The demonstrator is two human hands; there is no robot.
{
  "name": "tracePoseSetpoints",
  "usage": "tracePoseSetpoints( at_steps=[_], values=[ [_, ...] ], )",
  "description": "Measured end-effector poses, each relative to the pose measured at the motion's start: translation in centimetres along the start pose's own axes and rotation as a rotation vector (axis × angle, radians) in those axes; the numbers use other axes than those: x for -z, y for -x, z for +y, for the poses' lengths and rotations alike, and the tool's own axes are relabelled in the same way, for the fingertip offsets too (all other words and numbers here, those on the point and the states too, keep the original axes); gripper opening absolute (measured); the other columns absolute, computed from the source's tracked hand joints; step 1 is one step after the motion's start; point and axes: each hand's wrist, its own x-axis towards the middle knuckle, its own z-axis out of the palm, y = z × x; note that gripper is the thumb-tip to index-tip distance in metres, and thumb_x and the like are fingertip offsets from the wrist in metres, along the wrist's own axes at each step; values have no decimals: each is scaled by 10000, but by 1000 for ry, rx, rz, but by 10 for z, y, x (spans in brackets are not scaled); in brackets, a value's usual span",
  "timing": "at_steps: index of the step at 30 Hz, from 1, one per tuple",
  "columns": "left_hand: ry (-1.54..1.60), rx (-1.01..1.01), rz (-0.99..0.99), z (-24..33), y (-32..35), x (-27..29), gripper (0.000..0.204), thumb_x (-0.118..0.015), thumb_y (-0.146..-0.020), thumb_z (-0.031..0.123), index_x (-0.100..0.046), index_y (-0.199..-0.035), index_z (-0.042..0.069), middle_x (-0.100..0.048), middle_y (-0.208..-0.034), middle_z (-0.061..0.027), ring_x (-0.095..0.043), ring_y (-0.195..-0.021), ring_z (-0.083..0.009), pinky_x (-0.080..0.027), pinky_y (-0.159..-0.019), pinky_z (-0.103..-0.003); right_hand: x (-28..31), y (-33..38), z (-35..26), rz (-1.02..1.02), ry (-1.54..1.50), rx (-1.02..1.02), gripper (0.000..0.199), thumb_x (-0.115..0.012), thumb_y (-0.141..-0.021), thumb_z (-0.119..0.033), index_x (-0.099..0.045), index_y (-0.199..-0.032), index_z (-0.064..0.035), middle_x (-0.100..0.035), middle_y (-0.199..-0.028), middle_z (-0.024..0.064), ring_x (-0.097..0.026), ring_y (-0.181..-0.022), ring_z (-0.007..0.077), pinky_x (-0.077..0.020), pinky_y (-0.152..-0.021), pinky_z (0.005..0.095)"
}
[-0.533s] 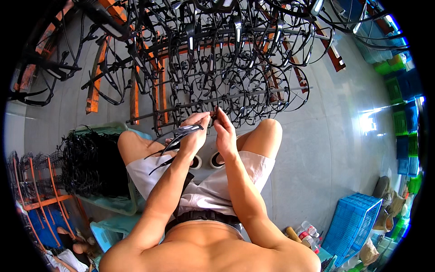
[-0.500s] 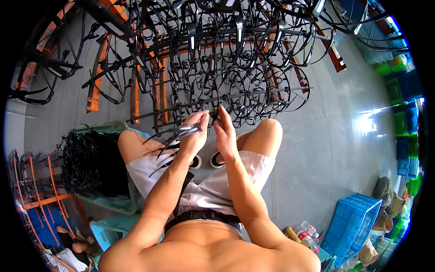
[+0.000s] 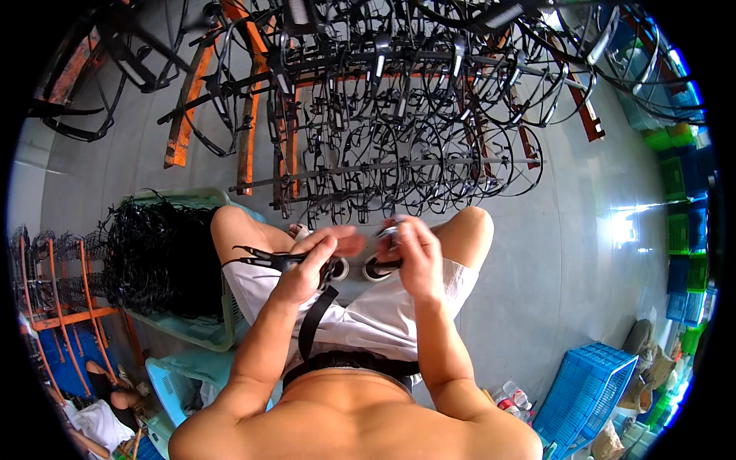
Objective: The person sits and repeatedly picks up black wire pieces from a basket, then threads and twists them onto a metal rack structure. They handle the wires by hand, securing them to the rack in a repetitive assembly process.
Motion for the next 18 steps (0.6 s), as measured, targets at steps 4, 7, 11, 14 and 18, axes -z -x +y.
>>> tracePoseSetpoints(
  at_steps=[4, 7, 11, 14, 18],
  values=[
    [-345, -258, 354, -14, 2, 27, 231, -480, -946, 71, -559, -1163, 53, -495, -611, 6, -395, -511, -46, -313, -493, -202, 1, -4, 1, 133, -173, 276, 201, -434, -995, -166, -532, -1087, -17, -624, -825, 66, -442, -533, 47, -353, -480, 173],
    [-738, -243, 396, -37, -21, 44, 369, -619, -872, 49, -544, -1233, 74, -581, -765, -6, -465, -603, -48, -390, -541, -208, -22, -28, 26, 223, 6, 356, 206, -430, -995, -160, -521, -1117, -21, -620, -815, 47, -426, -554, 37, -344, -491, 174],
    [-918, -394, 395, -40, -48, 33, 278, -645, -814, 9, -629, -1091, 32, -641, -839, -97, -548, -606, -136, -448, -562, -256, -49, -77, 61, 203, 71, 207, 220, -435, -994, -177, -502, -1122, -11, -584, -810, 26, -433, -588, 47, -384, -525, 197],
    [-943, -482, 351, -38, -56, 27, 161, -630, -816, 15, -643, -976, 2, -648, -869, -139, -638, -721, -228, -490, -623, -306, -56, -108, 79, 178, 94, 120, 261, -414, -1001, -230, -485, -1133, -16, -585, -832, 31, -438, -592, 59, -382, -525, 202],
    [-885, -388, 404, -34, -55, 22, 153, -648, -807, 29, -642, -959, 16, -652, -820, -131, -639, -678, -244, -494, -616, -311, -60, -126, 82, 145, -100, -50, 248, -415, -1002, -250, -494, -1127, -51, -588, -856, 17, -432, -602, 51, -368, -499, 197]
  ],
)
